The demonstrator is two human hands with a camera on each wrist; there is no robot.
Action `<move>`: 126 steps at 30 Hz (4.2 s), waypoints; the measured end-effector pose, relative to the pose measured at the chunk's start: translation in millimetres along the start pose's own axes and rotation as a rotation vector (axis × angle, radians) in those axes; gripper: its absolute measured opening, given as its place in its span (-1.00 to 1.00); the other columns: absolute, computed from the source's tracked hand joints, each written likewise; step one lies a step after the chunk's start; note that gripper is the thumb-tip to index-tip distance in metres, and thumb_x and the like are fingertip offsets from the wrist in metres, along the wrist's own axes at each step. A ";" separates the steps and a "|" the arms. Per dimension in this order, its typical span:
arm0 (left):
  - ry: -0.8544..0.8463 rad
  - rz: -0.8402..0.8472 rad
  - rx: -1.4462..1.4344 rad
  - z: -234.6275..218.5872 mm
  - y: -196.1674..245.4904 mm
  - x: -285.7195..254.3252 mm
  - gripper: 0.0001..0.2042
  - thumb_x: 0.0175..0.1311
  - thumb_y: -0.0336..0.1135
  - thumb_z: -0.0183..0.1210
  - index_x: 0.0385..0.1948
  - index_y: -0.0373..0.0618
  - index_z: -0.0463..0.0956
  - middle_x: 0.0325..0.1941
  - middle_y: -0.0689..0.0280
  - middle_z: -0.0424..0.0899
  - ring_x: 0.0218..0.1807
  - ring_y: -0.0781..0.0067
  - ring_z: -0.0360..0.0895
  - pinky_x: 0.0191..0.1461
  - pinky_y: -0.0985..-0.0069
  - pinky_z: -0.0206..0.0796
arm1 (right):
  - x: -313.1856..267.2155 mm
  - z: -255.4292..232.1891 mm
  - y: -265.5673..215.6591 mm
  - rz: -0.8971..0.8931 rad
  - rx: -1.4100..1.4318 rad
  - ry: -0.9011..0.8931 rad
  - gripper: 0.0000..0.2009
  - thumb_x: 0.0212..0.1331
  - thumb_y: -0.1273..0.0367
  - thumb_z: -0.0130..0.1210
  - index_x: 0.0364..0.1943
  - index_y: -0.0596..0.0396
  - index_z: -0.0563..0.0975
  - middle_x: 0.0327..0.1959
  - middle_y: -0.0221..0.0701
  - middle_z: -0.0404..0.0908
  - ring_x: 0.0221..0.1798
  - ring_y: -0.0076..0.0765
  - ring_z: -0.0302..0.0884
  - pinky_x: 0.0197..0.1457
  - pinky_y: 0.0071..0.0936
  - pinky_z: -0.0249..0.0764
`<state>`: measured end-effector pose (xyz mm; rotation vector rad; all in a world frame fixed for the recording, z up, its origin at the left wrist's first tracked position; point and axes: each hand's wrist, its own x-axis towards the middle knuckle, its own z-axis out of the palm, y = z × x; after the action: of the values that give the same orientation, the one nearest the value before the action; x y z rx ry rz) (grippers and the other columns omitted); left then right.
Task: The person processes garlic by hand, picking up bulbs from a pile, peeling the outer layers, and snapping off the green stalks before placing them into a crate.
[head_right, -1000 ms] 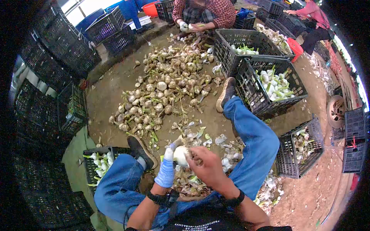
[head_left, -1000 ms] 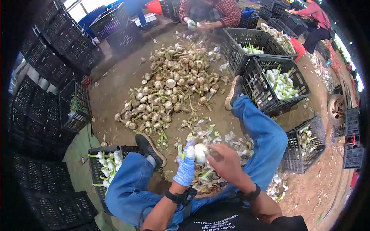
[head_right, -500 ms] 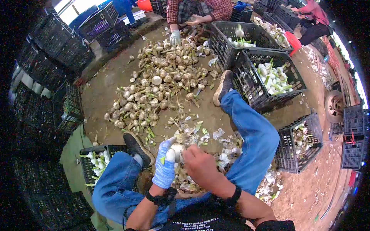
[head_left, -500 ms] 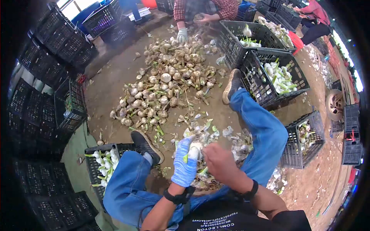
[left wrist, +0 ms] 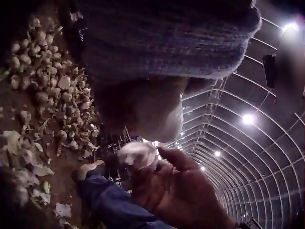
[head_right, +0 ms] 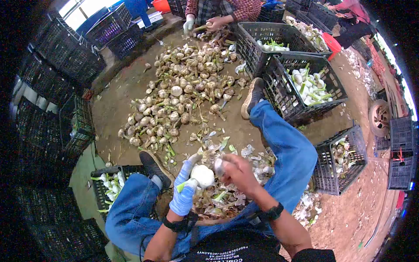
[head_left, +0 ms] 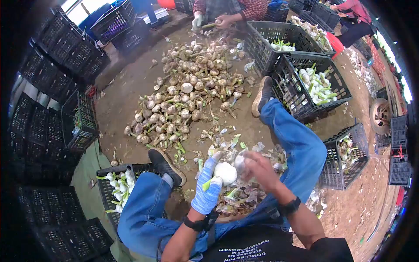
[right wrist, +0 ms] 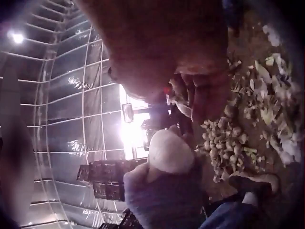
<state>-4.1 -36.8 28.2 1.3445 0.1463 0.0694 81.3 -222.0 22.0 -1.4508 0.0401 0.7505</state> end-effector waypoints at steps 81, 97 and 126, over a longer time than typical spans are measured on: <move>-0.007 0.013 0.249 -14.4 -11.7 -6.9 -0.28 0.15 -0.33 0.20 0.40 -0.26 0.13 0.38 0.13 0.36 0.31 0.31 0.40 0.33 0.39 0.28 | -15.6 27.6 7.2 -0.417 -0.366 0.055 -0.83 0.19 0.41 0.25 -0.24 0.22 0.57 -0.39 -0.30 0.56 -0.36 -0.36 0.50 -0.26 -0.40 0.42; 0.089 -0.171 -0.638 -25.3 -16.1 -2.6 -0.48 0.16 -0.04 0.26 0.07 -0.22 0.51 0.29 -0.02 0.45 0.18 0.09 0.55 0.25 0.16 0.42 | 9.3 -3.2 49.3 -0.475 -0.932 0.223 -0.85 0.14 0.46 0.07 -0.22 0.16 0.55 -0.32 -0.10 0.61 -0.24 0.13 0.57 -0.18 -0.13 0.48; 0.133 -0.476 -0.145 -21.8 -29.7 2.1 -0.68 0.42 -0.26 0.06 0.09 -0.21 0.53 -0.18 0.30 0.71 -0.21 0.58 0.63 -0.26 0.61 0.51 | 186.3 -107.9 -42.3 -0.124 -0.143 0.348 -0.70 0.32 0.25 0.05 -0.06 0.20 0.54 -0.31 -0.30 0.67 -0.47 -0.46 0.63 -0.50 -0.56 0.49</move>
<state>-6.2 -22.1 -5.6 1.1308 0.5594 -0.2290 290.2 -235.1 -43.8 -1.6917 0.1647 0.4001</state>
